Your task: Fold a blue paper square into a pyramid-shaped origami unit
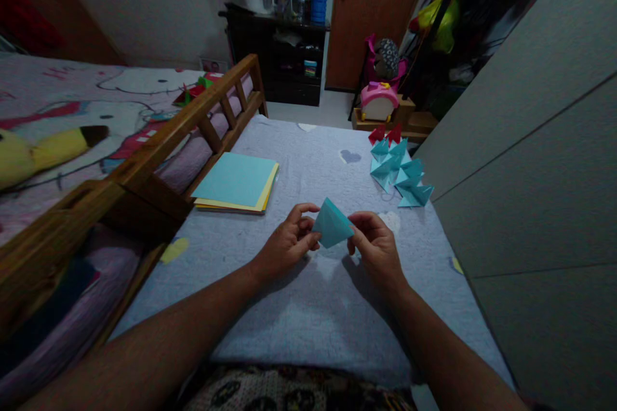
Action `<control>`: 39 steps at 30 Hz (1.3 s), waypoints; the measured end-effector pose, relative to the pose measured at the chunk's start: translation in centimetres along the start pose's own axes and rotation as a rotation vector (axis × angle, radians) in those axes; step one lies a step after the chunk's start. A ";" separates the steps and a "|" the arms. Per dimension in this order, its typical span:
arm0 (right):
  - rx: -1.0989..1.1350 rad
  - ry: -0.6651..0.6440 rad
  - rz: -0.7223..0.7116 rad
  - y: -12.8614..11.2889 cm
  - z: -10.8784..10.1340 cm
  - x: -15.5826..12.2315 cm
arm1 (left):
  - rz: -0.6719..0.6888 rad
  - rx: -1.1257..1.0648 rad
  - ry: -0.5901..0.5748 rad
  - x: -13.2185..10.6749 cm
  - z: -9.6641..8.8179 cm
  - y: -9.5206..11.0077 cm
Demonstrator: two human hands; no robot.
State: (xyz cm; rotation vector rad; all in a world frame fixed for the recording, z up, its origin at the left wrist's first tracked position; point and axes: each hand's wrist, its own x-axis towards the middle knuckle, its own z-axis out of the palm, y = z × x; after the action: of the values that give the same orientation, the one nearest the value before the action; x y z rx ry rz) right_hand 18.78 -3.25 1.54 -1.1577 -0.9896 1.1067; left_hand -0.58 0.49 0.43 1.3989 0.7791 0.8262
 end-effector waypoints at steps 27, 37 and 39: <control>-0.415 -0.061 -0.462 0.3 0.0 -0.7 | 0.119 0.095 0.065 -0.1 0.2 -0.3; -0.381 -0.099 -0.448 0.4 0.1 -0.9 | 0.305 0.391 0.060 0.2 -0.4 0.1; -0.371 -0.074 -0.429 0.6 0.1 -0.9 | 0.342 0.427 0.060 0.2 -0.4 0.2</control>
State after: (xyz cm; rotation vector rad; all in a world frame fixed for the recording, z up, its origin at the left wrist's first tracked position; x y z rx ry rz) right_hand 18.42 -4.04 0.94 -1.1258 -1.4654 0.6403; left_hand -0.85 0.90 0.64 1.9322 0.8038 1.0059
